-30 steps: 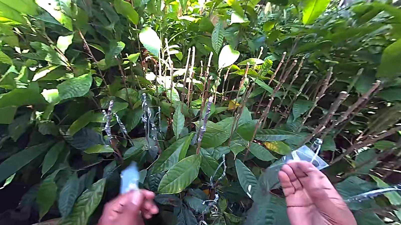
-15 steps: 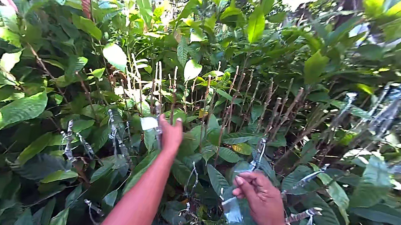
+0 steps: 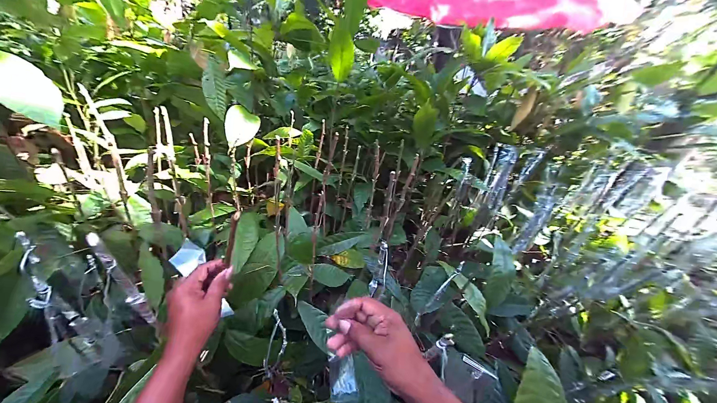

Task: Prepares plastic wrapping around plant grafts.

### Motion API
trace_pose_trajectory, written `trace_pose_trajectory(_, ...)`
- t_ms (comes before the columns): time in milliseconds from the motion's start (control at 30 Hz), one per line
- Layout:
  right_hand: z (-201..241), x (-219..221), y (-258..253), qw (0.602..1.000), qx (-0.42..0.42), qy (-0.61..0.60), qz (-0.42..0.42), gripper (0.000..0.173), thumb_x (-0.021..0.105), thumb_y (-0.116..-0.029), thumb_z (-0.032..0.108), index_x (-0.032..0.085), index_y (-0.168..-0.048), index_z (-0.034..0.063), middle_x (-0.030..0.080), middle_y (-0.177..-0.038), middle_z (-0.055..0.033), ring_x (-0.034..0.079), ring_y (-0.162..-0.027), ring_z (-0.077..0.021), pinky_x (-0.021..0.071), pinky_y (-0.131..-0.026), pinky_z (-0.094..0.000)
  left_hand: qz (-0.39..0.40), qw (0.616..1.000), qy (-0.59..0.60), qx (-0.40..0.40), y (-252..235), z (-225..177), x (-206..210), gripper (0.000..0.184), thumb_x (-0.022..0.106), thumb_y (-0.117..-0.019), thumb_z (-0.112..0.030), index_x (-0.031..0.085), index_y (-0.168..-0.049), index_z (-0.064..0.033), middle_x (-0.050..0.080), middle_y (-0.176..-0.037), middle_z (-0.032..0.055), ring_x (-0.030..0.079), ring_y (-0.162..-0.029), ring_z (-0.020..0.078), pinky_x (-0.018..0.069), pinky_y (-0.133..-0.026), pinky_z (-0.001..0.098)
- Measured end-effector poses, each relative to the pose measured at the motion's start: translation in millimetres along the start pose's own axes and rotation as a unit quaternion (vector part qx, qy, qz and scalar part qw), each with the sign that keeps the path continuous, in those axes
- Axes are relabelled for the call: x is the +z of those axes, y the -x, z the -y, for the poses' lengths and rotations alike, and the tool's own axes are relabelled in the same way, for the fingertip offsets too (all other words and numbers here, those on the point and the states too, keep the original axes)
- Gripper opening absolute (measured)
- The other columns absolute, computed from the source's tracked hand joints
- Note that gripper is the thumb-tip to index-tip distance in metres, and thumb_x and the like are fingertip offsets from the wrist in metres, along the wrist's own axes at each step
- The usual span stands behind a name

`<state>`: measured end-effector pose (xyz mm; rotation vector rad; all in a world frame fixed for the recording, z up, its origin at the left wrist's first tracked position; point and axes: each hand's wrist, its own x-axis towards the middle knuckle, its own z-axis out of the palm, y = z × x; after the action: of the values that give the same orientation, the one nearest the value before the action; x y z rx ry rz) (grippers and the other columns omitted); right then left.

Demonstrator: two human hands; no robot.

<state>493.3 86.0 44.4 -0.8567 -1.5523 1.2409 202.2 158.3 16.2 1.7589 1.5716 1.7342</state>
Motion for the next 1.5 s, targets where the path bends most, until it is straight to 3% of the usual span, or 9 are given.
trace_pose_trajectory(367,45.6,40.2,-141.6,0.939,0.094,0.311,0.107,0.025,0.054,-0.1066,0.013,0.06,-0.126,-0.0006,0.07,-0.102,-0.0088,0.071,-0.081,-0.0115,0.061,-0.075,-0.028,0.177,0.951,0.25,-0.046,-3.4,18.5,-8.0,0.028,0.06,-0.0975,-0.011,0.065,-0.123,-0.0003,0.071,-0.108,0.0067,0.07,-0.082,0.0125,0.0608,-0.076,0.0302)
trace_pose_trajectory(567,57.0,90.8,-167.1,0.87,-0.008,0.414,0.268,0.023,0.056,-0.1032,0.007,0.066,-0.122,-0.001,0.072,-0.107,-0.0077,0.069,-0.085,-0.0067,0.0588,-0.081,-0.0258,0.197,0.889,0.378,-0.169,-11.9,17.6,-17.3,0.027,0.047,-0.1073,-0.009,0.057,-0.129,0.0029,0.07,-0.098,0.0084,0.068,-0.071,0.0128,0.0591,-0.066,0.0274)
trace_pose_trajectory(867,54.1,91.0,-177.4,0.821,-0.021,0.452,0.349,0.018,0.062,-0.0984,0.001,0.074,-0.112,0.0,0.072,-0.105,-0.0096,0.068,-0.085,-0.0087,0.058,-0.081,-0.0269,0.198,0.869,0.422,-0.164,-16.7,20.8,-19.3,0.009,0.059,-0.1022,-0.005,0.064,-0.1,0.0023,0.073,-0.081,0.008,0.071,-0.063,0.0144,0.062,-0.061,0.0281)
trace_pose_trajectory(1033,52.0,85.7,-173.7,0.826,0.004,0.448,0.342,0.016,0.063,-0.098,0.001,0.072,-0.11,-0.0013,0.072,-0.101,-0.0085,0.067,-0.082,-0.0075,0.0578,-0.079,-0.0261,0.212,0.886,0.388,-0.143,-13.4,17.1,-17.4,0.009,0.07,-0.0924,0.003,0.062,-0.096,0.0006,0.074,-0.082,0.007,0.074,-0.069,0.0165,0.0642,-0.069,0.0309)
trace_pose_trajectory(1167,50.7,90.0,-168.2,0.852,0.075,0.44,0.273,0.018,0.06,-0.1019,0.009,0.066,-0.117,-0.0008,0.071,-0.095,-0.0069,0.068,-0.077,-0.0085,0.058,-0.074,-0.0272,0.174,0.963,0.199,-0.042,-9.4,11.6,-14.5,0.014,0.07,-0.0965,-0.012,0.067,-0.105,-0.0016,0.072,-0.088,0.0033,0.071,-0.072,0.0099,0.0612,-0.071,0.0275)
trace_pose_trajectory(1300,40.2,94.5,-152.2,0.899,0.125,0.376,0.187,0.022,0.058,-0.1043,0.013,0.062,-0.118,-0.0028,0.07,-0.093,-0.0073,0.069,-0.074,-0.0104,0.059,-0.072,-0.028,0.144,0.988,0.012,0.052,-5.5,1.3,-17.0,0.028,0.052,-0.1064,-0.017,0.071,-0.117,-0.0005,0.071,-0.107,0.018,0.068,-0.101,0.0292,0.0515,-0.095,0.0477)
trace_pose_trajectory(1367,40.1,105.2,-123.8,0.89,0.074,0.417,0.172,0.022,0.056,-0.105,0.014,0.063,-0.118,-0.0021,0.07,-0.097,-0.0096,0.07,-0.08,-0.0147,0.0594,-0.077,-0.0329,0.131,0.991,0.002,0.016,-7.8,-1.7,-20.1,0.028,0.051,-0.1073,-0.019,0.07,-0.118,-0.0009,0.071,-0.105,0.0174,0.068,-0.097,0.0284,0.0518,-0.092,0.0472)
trace_pose_trajectory(1433,47.6,119.3,-83.9,0.819,-0.058,0.533,0.204,0.029,0.054,-0.1038,0.011,0.067,-0.127,-0.0007,0.073,-0.108,-0.0176,0.073,-0.095,-0.0278,0.0579,-0.09,-0.0452,0.138,0.989,0.024,-0.04,-15.2,1.0,-27.1,0.03,0.05,-0.108,-0.022,0.069,-0.121,-0.0029,0.07,-0.1,0.0128,0.067,-0.084,0.0212,0.055,-0.082,0.0412)
trace_pose_trajectory(1500,59.1,131.3,-55.2,0.748,-0.173,0.583,0.266,0.038,0.059,-0.0983,0.004,0.066,-0.135,0.0083,0.074,-0.099,-0.0183,0.074,-0.088,-0.0348,0.0598,-0.08,-0.0525,0.165,0.982,0.067,-0.068,-18.6,3.4,-30.8,0.028,0.053,-0.1075,-0.022,0.07,-0.12,-0.0048,0.071,-0.095,0.007,0.068,-0.078,0.0124,0.0578,-0.077,0.0326)
